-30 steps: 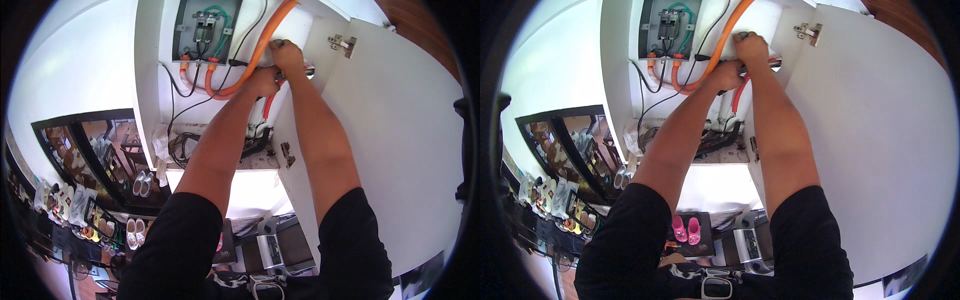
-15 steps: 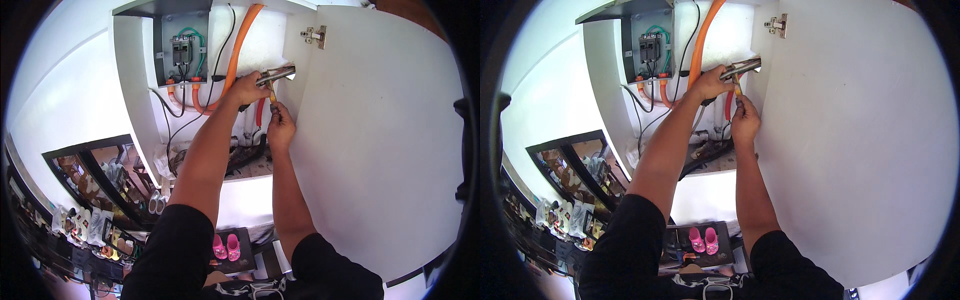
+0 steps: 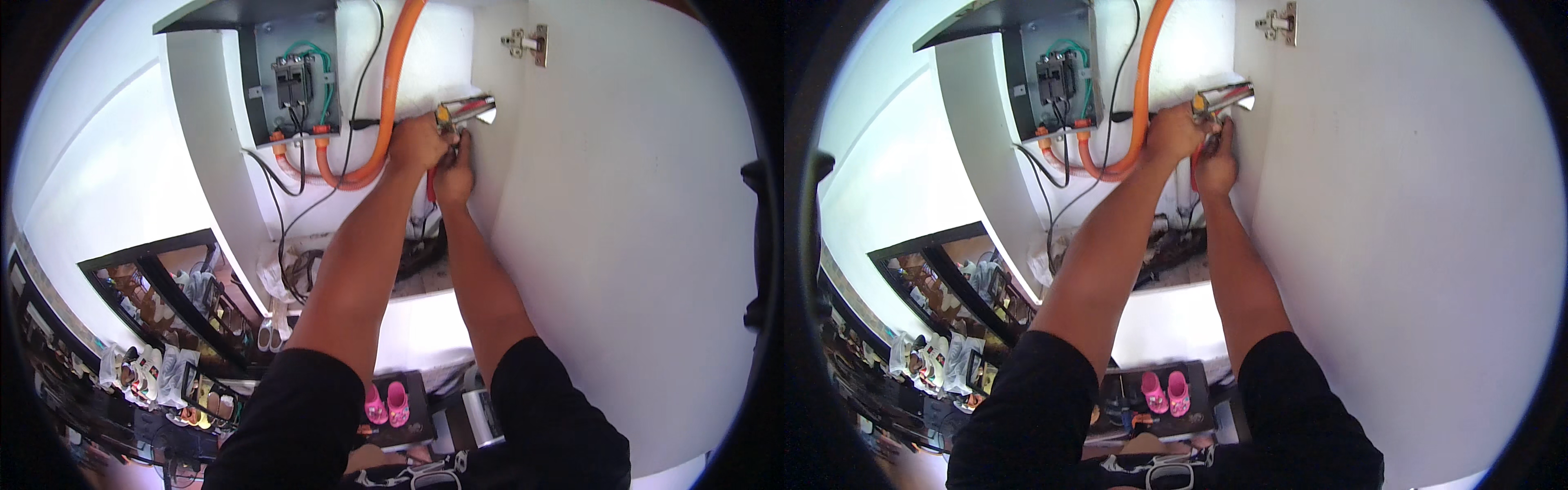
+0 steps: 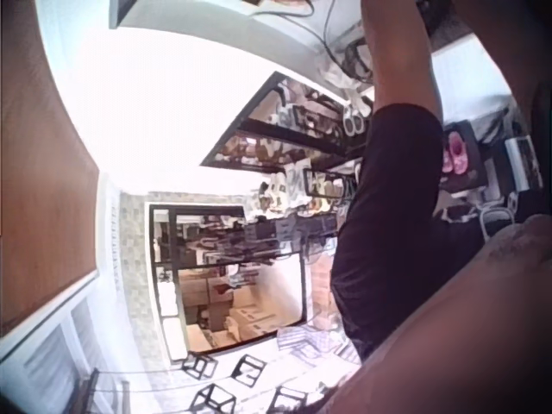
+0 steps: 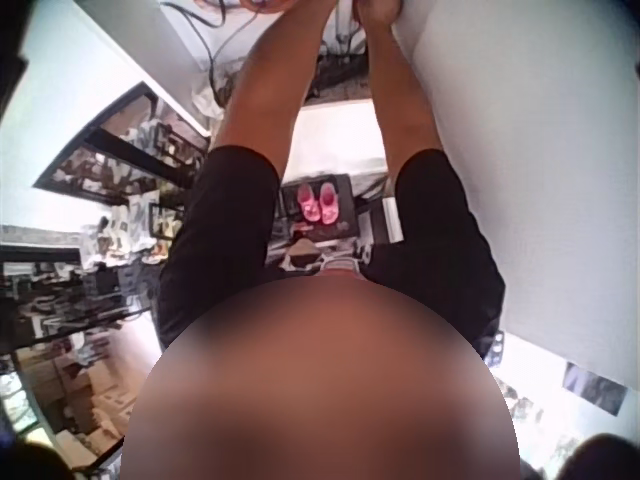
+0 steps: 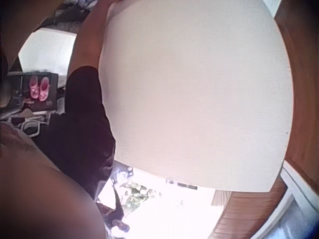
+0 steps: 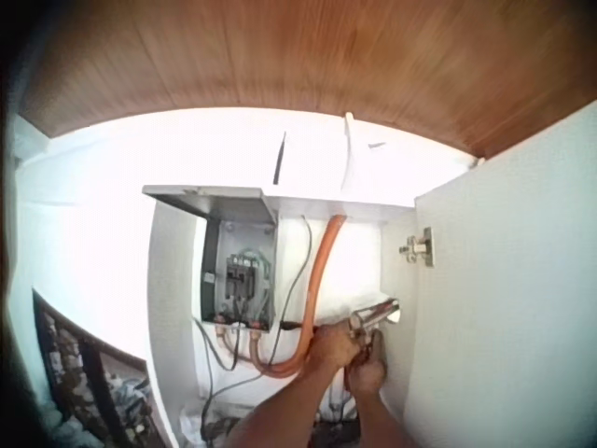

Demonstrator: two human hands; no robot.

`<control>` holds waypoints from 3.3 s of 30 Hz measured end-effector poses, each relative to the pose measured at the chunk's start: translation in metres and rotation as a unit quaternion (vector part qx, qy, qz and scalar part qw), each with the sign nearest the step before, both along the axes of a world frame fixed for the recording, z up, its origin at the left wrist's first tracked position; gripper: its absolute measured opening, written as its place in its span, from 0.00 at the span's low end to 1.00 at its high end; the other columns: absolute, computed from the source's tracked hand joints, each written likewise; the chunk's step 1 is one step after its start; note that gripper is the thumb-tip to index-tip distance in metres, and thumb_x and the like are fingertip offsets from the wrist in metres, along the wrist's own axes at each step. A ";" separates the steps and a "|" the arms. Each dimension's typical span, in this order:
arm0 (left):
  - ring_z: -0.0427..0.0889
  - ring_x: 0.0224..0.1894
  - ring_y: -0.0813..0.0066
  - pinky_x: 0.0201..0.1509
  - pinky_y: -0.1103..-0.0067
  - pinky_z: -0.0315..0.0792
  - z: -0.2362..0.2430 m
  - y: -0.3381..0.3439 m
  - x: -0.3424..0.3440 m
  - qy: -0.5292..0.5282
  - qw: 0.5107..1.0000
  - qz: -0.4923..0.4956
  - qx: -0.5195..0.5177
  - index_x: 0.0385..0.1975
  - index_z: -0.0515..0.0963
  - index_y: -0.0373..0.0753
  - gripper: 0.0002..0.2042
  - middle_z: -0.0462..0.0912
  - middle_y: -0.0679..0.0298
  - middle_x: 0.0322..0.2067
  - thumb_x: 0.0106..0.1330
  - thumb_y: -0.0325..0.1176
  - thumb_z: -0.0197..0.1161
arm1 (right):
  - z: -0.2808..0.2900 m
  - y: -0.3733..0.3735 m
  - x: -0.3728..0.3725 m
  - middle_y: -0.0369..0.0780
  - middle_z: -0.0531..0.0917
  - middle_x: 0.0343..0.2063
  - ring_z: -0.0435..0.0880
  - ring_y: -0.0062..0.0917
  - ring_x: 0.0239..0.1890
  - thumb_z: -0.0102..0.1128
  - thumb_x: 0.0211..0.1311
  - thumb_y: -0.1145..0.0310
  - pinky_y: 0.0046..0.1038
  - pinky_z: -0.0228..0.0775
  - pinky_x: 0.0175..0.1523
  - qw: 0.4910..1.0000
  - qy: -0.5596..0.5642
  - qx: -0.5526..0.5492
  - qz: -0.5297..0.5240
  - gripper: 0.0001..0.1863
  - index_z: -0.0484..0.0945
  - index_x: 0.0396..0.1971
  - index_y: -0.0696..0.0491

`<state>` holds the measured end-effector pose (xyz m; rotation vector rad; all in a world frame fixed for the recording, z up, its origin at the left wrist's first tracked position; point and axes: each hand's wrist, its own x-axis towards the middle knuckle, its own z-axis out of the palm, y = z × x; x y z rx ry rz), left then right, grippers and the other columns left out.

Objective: The person opens a wall cabinet and uses a wrench to tighten a pipe fitting connected to orange and red hoses. The person repeatedly adjusts the wrench and repositions hands to secure the connection, then closes the cabinet door.

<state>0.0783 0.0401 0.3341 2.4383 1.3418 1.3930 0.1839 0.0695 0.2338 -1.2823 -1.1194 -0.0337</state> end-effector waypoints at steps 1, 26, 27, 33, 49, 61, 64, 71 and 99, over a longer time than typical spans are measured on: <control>0.87 0.47 0.48 0.54 0.61 0.79 0.001 0.002 -0.001 0.003 1.000 -0.003 0.008 0.46 0.84 0.39 0.24 0.88 0.49 0.42 0.56 0.49 0.77 | 0.000 -0.006 0.001 0.59 0.83 0.51 0.84 0.57 0.49 0.55 0.72 0.63 0.51 0.76 0.50 1.000 -0.019 0.006 -0.008 0.31 0.61 0.72 0.52; 0.86 0.47 0.48 0.52 0.62 0.78 0.002 0.022 -0.025 0.030 0.993 -0.112 -0.035 0.41 0.80 0.38 0.16 0.87 0.47 0.40 0.55 0.38 0.72 | 0.008 -0.040 0.039 0.31 0.66 0.12 0.63 0.26 0.11 0.70 0.60 0.63 0.30 0.61 0.22 0.765 0.369 -0.152 0.505 0.09 0.79 0.33 0.46; 0.86 0.47 0.48 0.53 0.62 0.78 0.002 0.022 -0.025 0.022 0.991 -0.126 -0.045 0.41 0.80 0.38 0.17 0.87 0.47 0.40 0.55 0.38 0.72 | 0.008 -0.048 0.038 0.30 0.66 0.13 0.59 0.21 0.11 0.70 0.60 0.62 0.27 0.57 0.22 0.717 0.409 -0.138 0.547 0.08 0.77 0.32 0.45; 0.87 0.46 0.49 0.51 0.63 0.79 -0.003 0.023 -0.025 0.006 0.990 -0.136 -0.036 0.43 0.79 0.38 0.17 0.87 0.48 0.40 0.56 0.37 0.71 | 0.010 -0.109 -0.018 0.31 0.75 0.20 0.69 0.17 0.16 0.66 0.66 0.65 0.28 0.74 0.27 0.895 0.305 0.045 0.323 0.14 0.80 0.50 0.50; 0.83 0.56 0.49 0.62 0.63 0.76 -0.004 0.020 -0.026 0.022 0.992 -0.119 -0.038 0.55 0.78 0.38 0.24 0.85 0.46 0.52 0.56 0.30 0.67 | 0.206 -0.018 -0.021 0.54 0.87 0.49 0.86 0.47 0.54 0.64 0.62 0.39 0.43 0.78 0.61 0.918 -0.344 -0.170 -0.101 0.34 0.87 0.46 0.59; 0.85 0.53 0.48 0.60 0.63 0.76 -0.001 0.020 -0.025 0.026 0.990 -0.134 -0.026 0.54 0.80 0.37 0.24 0.86 0.45 0.48 0.58 0.39 0.71 | 0.116 -0.119 -0.028 0.54 0.88 0.41 0.87 0.52 0.47 0.56 0.65 0.32 0.46 0.77 0.54 0.968 -0.246 -0.010 -0.044 0.34 0.84 0.43 0.53; 0.85 0.51 0.51 0.57 0.65 0.76 0.001 0.016 -0.027 0.037 0.991 -0.115 -0.050 0.51 0.80 0.37 0.23 0.86 0.46 0.48 0.58 0.42 0.71 | 0.030 -0.132 -0.024 0.52 0.87 0.40 0.88 0.49 0.46 0.57 0.75 0.49 0.47 0.77 0.48 0.970 -0.172 0.160 -0.056 0.21 0.80 0.51 0.52; 0.85 0.54 0.54 0.59 0.68 0.76 0.001 0.015 -0.026 0.036 0.990 -0.131 -0.038 0.52 0.80 0.39 0.27 0.86 0.48 0.49 0.56 0.46 0.77 | -0.014 -0.060 0.009 0.55 0.87 0.42 0.88 0.52 0.40 0.47 0.80 0.51 0.50 0.77 0.45 0.995 0.053 -0.077 0.043 0.29 0.63 0.73 0.49; 0.87 0.45 0.62 0.54 0.71 0.78 0.010 0.018 -0.028 0.021 0.981 -0.170 -0.090 0.46 0.84 0.39 0.27 0.88 0.56 0.41 0.51 0.49 0.78 | -0.017 -0.049 -0.006 0.57 0.79 0.42 0.81 0.58 0.44 0.66 0.63 0.65 0.52 0.74 0.51 0.966 -0.143 0.183 -0.109 0.24 0.70 0.53 0.62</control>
